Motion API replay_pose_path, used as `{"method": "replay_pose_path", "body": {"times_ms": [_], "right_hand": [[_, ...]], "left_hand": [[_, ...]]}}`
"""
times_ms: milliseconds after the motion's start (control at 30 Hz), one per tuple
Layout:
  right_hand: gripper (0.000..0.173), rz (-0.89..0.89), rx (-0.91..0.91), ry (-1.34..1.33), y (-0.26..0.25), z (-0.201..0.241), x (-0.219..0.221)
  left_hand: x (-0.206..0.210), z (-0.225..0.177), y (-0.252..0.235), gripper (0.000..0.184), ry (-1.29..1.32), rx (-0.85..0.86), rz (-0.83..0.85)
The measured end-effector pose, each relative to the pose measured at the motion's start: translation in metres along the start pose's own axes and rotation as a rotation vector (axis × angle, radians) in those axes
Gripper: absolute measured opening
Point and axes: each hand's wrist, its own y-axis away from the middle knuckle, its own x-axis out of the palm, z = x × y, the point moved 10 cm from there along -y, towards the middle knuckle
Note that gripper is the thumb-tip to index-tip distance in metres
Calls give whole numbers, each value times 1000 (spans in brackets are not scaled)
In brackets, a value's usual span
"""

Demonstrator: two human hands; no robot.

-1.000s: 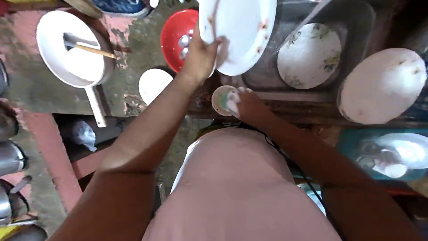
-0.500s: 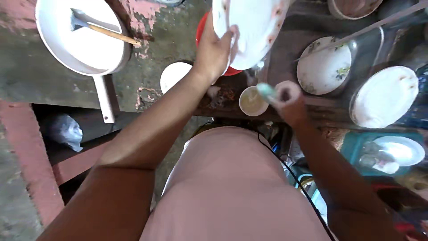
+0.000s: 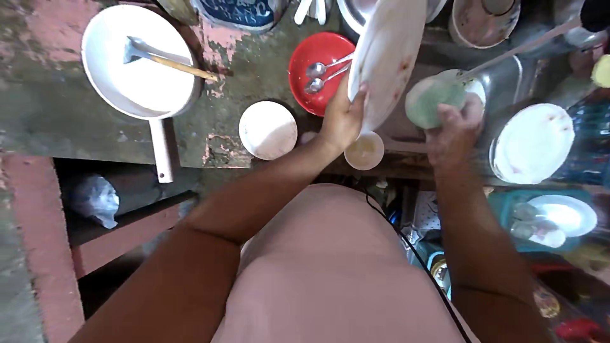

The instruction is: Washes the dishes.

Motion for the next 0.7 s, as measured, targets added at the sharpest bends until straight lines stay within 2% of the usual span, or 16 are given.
{"method": "replay_pose_path", "body": {"times_ms": [67, 100, 167, 233, 300, 367, 433, 533, 600, 633, 700], "right_hand": [[29, 45, -264, 427, -8, 24, 28], [24, 110, -347, 556, -8, 32, 50], [24, 293, -434, 638, 2, 38, 94], [25, 502, -465, 622, 16, 33, 119], [23, 578, -415, 722, 7, 22, 113], [26, 483, -394, 903, -19, 18, 98], [36, 453, -447, 918, -22, 28, 102], [44, 748, -511, 844, 27, 31, 132], [43, 929, -484, 858, 38, 7, 124], [43, 948, -437, 918, 25, -6, 114], [48, 814, -380, 1020, -15, -11, 97]], "left_hand": [[9, 14, 11, 49, 258, -166, -15], [14, 19, 17, 49, 347, -218, -9], [20, 23, 27, 49, 437, -253, 17], [15, 26, 35, 49, 467, -258, 3], [8, 28, 45, 49, 468, -276, -24], [14, 22, 56, 47, 473, -287, -13], [28, 17, 66, 45, 446, -279, -9], [22, 12, 68, 45, 328, -206, -99], [9, 5, 70, 44, 282, -165, -153], [5, 1, 70, 43, 274, -156, -164], [12, -3, 73, 41, 287, -170, -169]]}}
